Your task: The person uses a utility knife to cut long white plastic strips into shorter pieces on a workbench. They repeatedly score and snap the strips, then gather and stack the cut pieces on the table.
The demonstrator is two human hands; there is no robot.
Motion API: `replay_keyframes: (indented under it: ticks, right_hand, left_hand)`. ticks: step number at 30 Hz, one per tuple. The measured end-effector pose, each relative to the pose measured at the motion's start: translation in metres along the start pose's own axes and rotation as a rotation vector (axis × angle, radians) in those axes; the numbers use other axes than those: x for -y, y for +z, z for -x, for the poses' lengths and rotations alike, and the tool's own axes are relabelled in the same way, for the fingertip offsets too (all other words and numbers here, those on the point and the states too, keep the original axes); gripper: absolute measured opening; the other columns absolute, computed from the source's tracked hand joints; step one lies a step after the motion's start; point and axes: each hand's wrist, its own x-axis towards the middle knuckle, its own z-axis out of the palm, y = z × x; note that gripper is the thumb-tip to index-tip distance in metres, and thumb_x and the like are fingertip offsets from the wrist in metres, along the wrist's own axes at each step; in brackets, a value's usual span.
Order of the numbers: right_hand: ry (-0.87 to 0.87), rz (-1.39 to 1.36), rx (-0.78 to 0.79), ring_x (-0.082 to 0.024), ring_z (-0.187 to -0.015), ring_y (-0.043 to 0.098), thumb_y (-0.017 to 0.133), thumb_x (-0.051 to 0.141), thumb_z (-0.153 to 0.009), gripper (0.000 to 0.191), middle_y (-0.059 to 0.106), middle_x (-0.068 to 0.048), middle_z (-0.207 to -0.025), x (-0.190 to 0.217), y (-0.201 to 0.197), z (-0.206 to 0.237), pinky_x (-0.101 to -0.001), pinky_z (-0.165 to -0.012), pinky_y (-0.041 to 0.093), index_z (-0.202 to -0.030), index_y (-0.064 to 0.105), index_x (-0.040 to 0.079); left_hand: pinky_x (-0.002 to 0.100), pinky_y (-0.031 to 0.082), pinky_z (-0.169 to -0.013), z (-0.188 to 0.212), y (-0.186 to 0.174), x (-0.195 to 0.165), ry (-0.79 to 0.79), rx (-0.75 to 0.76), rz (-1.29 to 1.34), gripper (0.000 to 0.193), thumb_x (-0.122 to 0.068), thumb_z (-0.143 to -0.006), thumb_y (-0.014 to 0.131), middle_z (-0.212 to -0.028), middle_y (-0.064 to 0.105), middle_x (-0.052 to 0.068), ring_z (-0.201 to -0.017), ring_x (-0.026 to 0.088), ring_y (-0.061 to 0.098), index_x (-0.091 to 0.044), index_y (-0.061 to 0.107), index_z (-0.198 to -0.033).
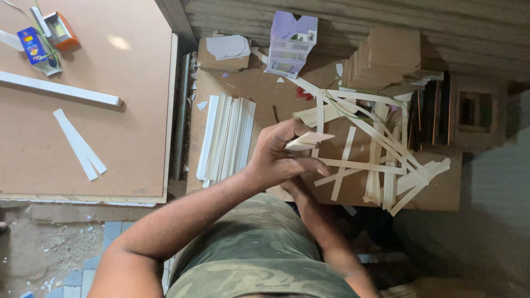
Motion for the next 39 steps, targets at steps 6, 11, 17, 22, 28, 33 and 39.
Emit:
replay_keyframes:
  ticks: [6, 11, 17, 22, 28, 33, 39]
  right_hand:
    - [-0.38, 1.047, 0.133, -0.02, -0.139, 0.048, 0.062, 0.031, -0.104, 0.062, 0.045, -0.007, -0.145, 0.034, 0.051, 0.007, -0.0387, -0.113, 0.046, -0.149, 0.028, 0.006]
    - [-0.149, 0.392, 0.328, -0.016, -0.126, 0.05, 0.059, 0.027, -0.115, 0.047, 0.049, -0.008, -0.129, 0.048, 0.07, 0.015, -0.0323, -0.109, 0.045, -0.145, 0.04, -0.003]
    - [-0.198, 1.045, 0.296, -0.014, -0.123, 0.05, 0.061, 0.018, -0.103, 0.05, 0.05, -0.006, -0.133, 0.047, 0.018, 0.013, -0.0332, -0.101, 0.046, -0.146, 0.039, 0.004]
    - [-0.342, 1.301, 0.405, -0.019, -0.102, 0.066, 0.064, 0.025, -0.107, 0.024, 0.067, -0.009, -0.107, 0.035, -0.035, -0.014, -0.037, -0.091, 0.054, -0.117, 0.063, 0.003]
    - [-0.318, 1.366, 0.429, -0.022, -0.101, 0.066, 0.06, 0.03, -0.107, 0.033, 0.067, -0.013, -0.108, 0.035, -0.036, -0.019, -0.0382, -0.087, 0.053, -0.123, 0.056, 0.001]
    - [-0.323, 1.417, 0.352, -0.016, -0.09, 0.071, 0.065, 0.032, -0.104, 0.04, 0.069, -0.008, -0.096, 0.047, 0.009, 0.003, -0.0321, -0.078, 0.056, -0.127, 0.049, 0.004]
    - [-0.4, 1.582, 0.229, -0.017, -0.082, 0.072, 0.076, 0.027, -0.094, 0.037, 0.075, -0.009, -0.095, 0.037, 0.09, 0.022, -0.0307, -0.069, 0.056, -0.121, 0.065, 0.005]
  left_hand:
    - [0.025, 0.055, -0.079, 0.003, -0.001, -0.013, -0.055, -0.017, 0.093, 0.051, -0.039, -0.092, 0.084, -0.096, 0.068, -0.001, -0.084, 0.008, 0.065, -0.005, 0.062, -0.124]
    - [0.028, 0.052, -0.095, 0.01, -0.001, -0.029, -0.045, 0.013, 0.049, 0.052, -0.042, -0.106, 0.063, -0.111, 0.064, 0.007, -0.104, 0.012, 0.064, -0.001, 0.057, -0.137]
    - [0.034, 0.05, -0.109, 0.012, 0.013, -0.044, -0.187, -0.094, 0.387, 0.054, -0.033, -0.106, 0.057, -0.131, 0.059, 0.013, -0.118, 0.018, 0.061, 0.002, 0.048, -0.145]
    - [0.036, 0.053, -0.109, 0.013, 0.023, -0.039, -0.171, -0.127, 0.224, 0.054, -0.039, -0.109, 0.046, -0.125, 0.061, 0.014, -0.119, 0.02, 0.064, 0.0, 0.049, -0.146]
    - [0.039, 0.05, -0.11, 0.021, 0.019, -0.023, -0.218, -0.249, 0.29, 0.053, -0.033, -0.109, 0.043, -0.112, 0.066, 0.014, -0.111, 0.022, 0.065, 0.003, 0.053, -0.147]
    - [0.042, 0.05, -0.109, 0.028, -0.036, -0.03, -0.067, -0.594, 0.466, 0.049, -0.025, -0.11, 0.043, -0.11, 0.058, 0.012, -0.109, 0.022, 0.059, 0.005, 0.048, -0.147]
    - [0.044, 0.051, -0.107, 0.072, -0.18, -0.047, -0.224, -0.955, 0.457, 0.054, -0.035, -0.109, 0.027, -0.132, 0.062, 0.019, -0.124, 0.031, 0.063, -0.002, 0.042, -0.148]
